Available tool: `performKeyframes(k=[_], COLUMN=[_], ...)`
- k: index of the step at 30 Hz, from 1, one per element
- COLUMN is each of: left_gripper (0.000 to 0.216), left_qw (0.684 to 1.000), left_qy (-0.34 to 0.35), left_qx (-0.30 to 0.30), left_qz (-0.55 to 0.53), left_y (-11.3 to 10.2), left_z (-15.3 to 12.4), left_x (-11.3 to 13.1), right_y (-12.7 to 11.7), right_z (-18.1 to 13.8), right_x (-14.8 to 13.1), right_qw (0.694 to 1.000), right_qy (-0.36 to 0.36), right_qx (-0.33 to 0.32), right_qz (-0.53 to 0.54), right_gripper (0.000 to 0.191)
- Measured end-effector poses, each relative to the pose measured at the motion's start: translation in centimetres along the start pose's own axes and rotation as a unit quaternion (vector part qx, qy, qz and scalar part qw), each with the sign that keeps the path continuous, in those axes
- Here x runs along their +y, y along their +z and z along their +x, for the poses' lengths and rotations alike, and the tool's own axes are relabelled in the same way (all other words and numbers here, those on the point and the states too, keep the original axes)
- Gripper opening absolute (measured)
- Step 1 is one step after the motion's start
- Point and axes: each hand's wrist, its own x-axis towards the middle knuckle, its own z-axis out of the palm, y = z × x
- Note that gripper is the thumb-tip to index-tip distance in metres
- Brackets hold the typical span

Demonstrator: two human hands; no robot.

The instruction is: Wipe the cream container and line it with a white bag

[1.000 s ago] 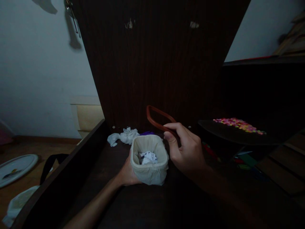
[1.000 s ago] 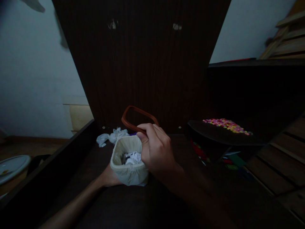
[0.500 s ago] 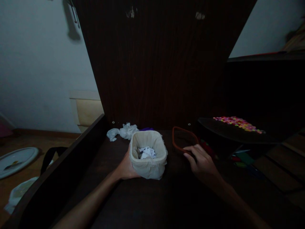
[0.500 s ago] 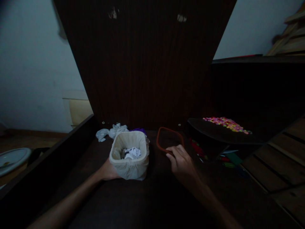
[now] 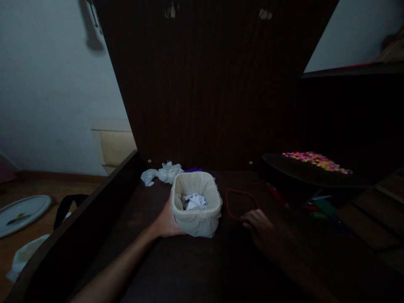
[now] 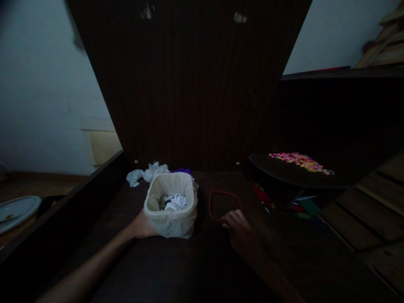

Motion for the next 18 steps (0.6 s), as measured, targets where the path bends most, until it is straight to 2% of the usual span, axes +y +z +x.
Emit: performKeyframes(k=[4, 11, 14, 18], left_gripper=[0.127, 0.125, 0.134, 0.148], left_qw=[1.0, 0.999, 0.997, 0.992], left_qy=[0.0, -0.031, -0.03, -0.001], left_qx=[0.007, -0.035, -0.067, -0.094], left_qz=[-0.006, 0.008, 0.019, 0.088], left_y=[-0.2, -1.0, -1.9, -3.4], left_z=[-0.1, -0.3, -0.4, -0.4], left_x=[0.2, 0.5, 0.4, 0.0], right_y=[0.1, 0.0, -0.4, -0.6], right_z=[-0.2, -0.3, -0.2, -0.1], right_x=[0.2, 0.1, -0.2, -0.3], right_qw=[1.0, 0.998, 0.998, 0.999], right_qy=[0.014, 0.028, 0.029, 0.017], right_qx=[-0.023, -0.038, -0.036, -0.025], right_qz=[0.0, -0.03, -0.039, -0.039], right_gripper=[0.026, 0.026, 0.025, 0.023])
